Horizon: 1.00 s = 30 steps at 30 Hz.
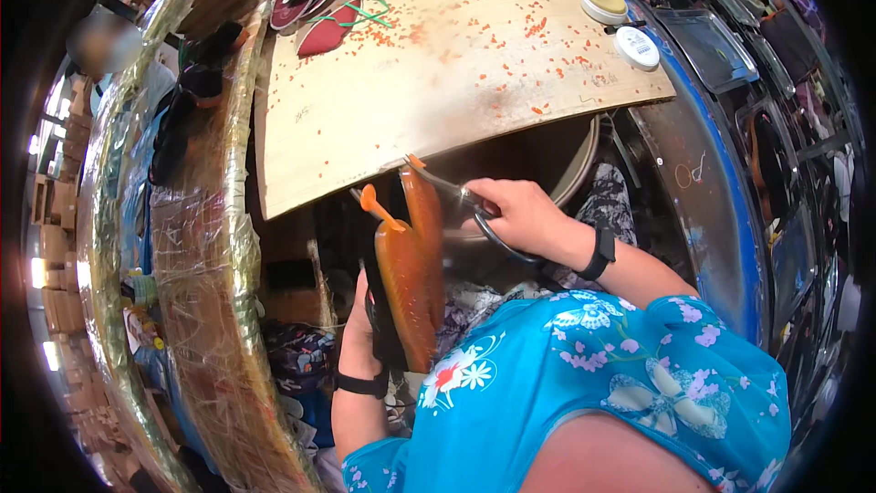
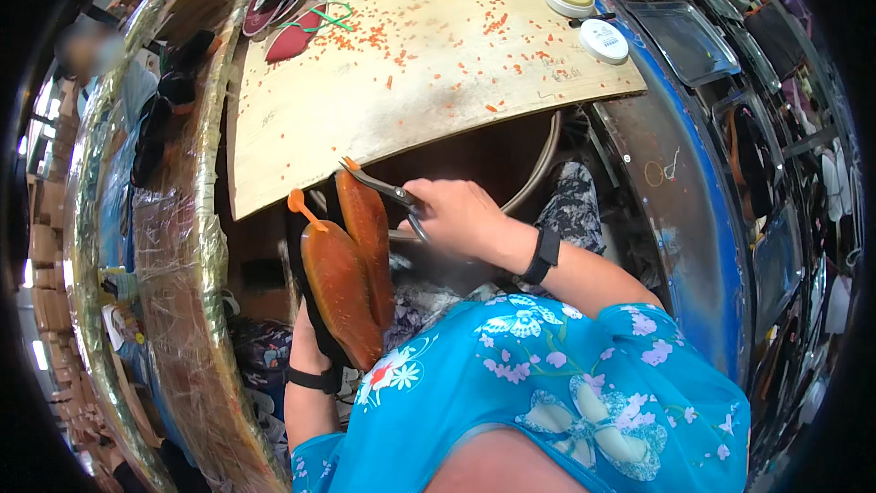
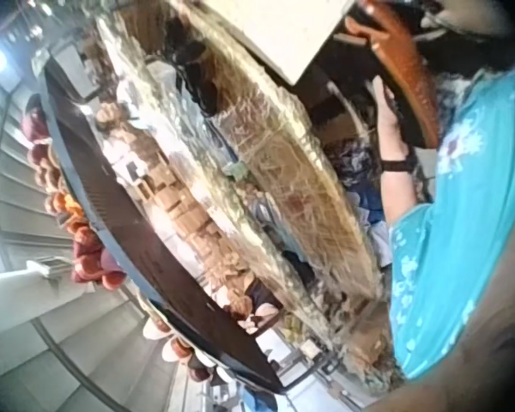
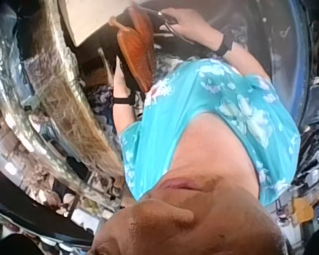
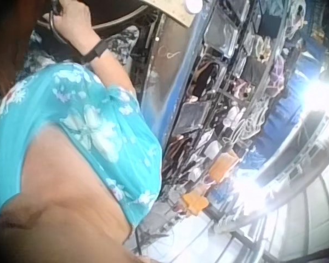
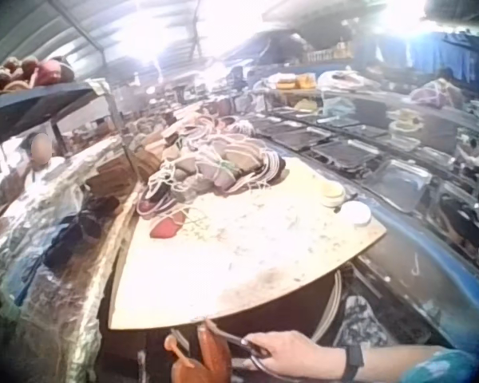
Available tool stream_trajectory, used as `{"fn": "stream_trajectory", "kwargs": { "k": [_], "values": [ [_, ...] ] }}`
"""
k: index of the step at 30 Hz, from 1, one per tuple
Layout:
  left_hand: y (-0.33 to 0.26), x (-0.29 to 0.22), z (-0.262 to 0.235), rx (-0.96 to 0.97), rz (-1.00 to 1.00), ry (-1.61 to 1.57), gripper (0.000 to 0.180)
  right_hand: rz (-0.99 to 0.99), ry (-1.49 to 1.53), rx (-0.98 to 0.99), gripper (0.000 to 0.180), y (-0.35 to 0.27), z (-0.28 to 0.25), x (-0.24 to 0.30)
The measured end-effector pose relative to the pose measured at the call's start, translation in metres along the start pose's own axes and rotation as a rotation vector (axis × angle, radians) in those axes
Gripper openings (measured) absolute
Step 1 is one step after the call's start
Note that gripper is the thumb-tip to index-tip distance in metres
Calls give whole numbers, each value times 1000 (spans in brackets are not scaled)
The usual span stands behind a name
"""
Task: Trim excess material from the soles and edges of manufactured shoes using scissors.
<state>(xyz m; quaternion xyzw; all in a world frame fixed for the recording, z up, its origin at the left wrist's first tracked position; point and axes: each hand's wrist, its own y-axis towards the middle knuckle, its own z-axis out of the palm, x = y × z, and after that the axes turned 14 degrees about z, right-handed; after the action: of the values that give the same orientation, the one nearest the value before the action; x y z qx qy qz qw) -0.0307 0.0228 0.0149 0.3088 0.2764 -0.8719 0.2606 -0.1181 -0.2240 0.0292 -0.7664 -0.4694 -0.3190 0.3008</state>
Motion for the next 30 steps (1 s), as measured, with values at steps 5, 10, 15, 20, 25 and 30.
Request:
{"fn": "stream_trajectory", "kwargs": {
  "k": [5,10,15,20,25,30],
  "values": [
    [23,11,-11,89,75,358,38,114,137,28,37,-8,4,-22],
    [58,29,-51,181,277,543,34,72,249,254,57,-32,-12,-35],
    [62,22,10,146,320,622,15,-49,70,61,53,-36,-22,-21],
    [63,20,18,128,381,765,13,-81,192,-63,40,-35,-9,-42],
    [71,34,-57,79,107,466,23,212,61,137,40,-40,-18,-45],
    [146,11,-36,14,111,420,24,-47,-113,100,49,-41,-18,-37]
  ]
}}
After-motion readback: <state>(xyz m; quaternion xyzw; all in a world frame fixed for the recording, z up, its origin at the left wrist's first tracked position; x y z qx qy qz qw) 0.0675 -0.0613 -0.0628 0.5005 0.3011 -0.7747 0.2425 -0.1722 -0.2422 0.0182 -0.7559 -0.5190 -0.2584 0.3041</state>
